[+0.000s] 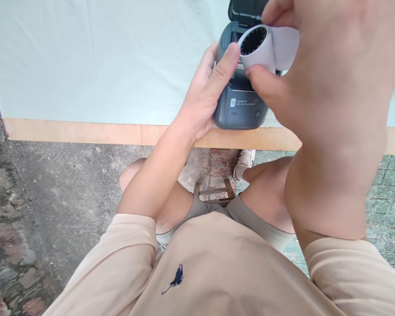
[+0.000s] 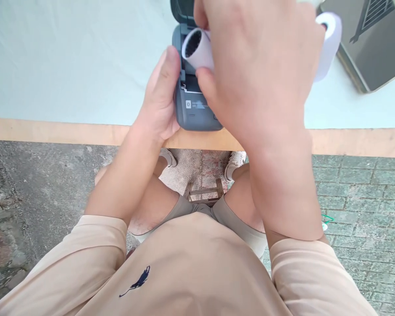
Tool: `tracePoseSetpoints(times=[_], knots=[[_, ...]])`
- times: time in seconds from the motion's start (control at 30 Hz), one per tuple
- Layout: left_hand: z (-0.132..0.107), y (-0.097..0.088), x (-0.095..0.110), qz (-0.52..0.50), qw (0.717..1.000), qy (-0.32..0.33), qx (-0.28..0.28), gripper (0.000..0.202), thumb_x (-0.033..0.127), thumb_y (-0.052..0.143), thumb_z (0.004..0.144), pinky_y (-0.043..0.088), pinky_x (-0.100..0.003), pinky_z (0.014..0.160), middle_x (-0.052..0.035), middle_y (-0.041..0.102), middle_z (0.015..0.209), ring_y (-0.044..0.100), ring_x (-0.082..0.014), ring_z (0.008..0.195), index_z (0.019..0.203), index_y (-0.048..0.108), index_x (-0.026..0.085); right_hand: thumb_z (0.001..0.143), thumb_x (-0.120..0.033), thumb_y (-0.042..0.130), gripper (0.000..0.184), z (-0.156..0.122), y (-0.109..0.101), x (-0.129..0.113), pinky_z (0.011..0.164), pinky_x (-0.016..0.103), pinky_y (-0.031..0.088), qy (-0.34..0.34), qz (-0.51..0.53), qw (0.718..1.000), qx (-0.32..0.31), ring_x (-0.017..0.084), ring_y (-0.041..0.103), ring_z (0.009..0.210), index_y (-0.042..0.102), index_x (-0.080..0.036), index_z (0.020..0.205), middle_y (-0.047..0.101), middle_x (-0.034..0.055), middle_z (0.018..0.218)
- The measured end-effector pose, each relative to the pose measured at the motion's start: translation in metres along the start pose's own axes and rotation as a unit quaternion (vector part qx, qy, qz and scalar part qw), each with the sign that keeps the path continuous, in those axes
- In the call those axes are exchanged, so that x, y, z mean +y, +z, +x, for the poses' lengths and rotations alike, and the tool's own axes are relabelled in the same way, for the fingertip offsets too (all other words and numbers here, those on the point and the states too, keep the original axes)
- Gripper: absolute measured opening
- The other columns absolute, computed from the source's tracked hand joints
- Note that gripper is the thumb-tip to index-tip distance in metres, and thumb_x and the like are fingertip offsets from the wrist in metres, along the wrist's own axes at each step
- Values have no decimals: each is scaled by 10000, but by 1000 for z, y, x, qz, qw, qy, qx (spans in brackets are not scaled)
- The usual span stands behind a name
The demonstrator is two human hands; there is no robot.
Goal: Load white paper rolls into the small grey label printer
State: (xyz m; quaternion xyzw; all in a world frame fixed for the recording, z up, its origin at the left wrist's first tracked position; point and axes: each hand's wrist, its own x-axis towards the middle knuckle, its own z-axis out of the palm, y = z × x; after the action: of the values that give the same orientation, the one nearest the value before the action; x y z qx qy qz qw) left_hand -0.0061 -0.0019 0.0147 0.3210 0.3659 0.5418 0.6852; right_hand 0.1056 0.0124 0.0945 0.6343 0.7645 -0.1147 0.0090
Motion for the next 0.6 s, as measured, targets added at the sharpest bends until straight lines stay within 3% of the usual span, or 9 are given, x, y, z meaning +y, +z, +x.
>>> tracePoseSetpoints(times=[0.1, 0.2, 0.33, 0.43, 0.5, 0.6], knots=[[-1, 0, 2, -31, 1000, -8, 1, 117, 225, 443, 797, 493, -222, 759, 41, 551, 728, 583, -166, 1008, 816, 546, 172, 739, -385, 365, 333, 3, 7, 1, 809, 434, 341, -34, -52, 997, 41, 260, 483, 1014, 406, -285, 1054, 505, -18, 991], [-1, -2, 1, -36, 999, -6, 1, 106, 222, 459, 778, 501, -221, 709, 33, 553, 768, 607, -156, 923, 842, 538, 196, 748, -381, 363, 305, 3, 11, 1, 819, 438, 377, -75, -55, 994, 52, 261, 508, 999, 430, -281, 1029, 520, -5, 950], [0, -6, -1, -38, 999, -4, -2, 107, 223, 459, 759, 492, -215, 707, 25, 558, 817, 594, -142, 903, 846, 521, 217, 738, -328, 379, 265, 1, 12, 0, 829, 468, 368, -91, -57, 992, 71, 258, 510, 1002, 458, -296, 989, 530, -20, 924], [1, -8, -1, -46, 999, -19, -4, 99, 218, 484, 727, 488, -212, 681, 29, 554, 801, 588, -126, 822, 818, 514, 244, 709, -262, 412, 368, 2, 13, 2, 861, 408, 365, -103, -6, 993, 55, 211, 499, 1029, 418, -302, 1074, 506, -48, 1027], [2, -9, -1, -49, 998, -26, -9, 113, 200, 471, 718, 485, -227, 685, 26, 553, 803, 586, -131, 810, 813, 517, 242, 695, -291, 442, 421, 3, 12, 6, 875, 353, 360, -110, 29, 992, 49, 189, 500, 1013, 402, -278, 1113, 504, -48, 1043], [2, -10, -2, -65, 997, -24, -16, 108, 214, 466, 725, 477, -241, 681, 19, 555, 804, 591, -147, 829, 814, 522, 241, 712, -379, 425, 340, 4, 8, 10, 874, 358, 337, -113, 4, 992, 49, 191, 514, 951, 453, -282, 1036, 527, -51, 972]])
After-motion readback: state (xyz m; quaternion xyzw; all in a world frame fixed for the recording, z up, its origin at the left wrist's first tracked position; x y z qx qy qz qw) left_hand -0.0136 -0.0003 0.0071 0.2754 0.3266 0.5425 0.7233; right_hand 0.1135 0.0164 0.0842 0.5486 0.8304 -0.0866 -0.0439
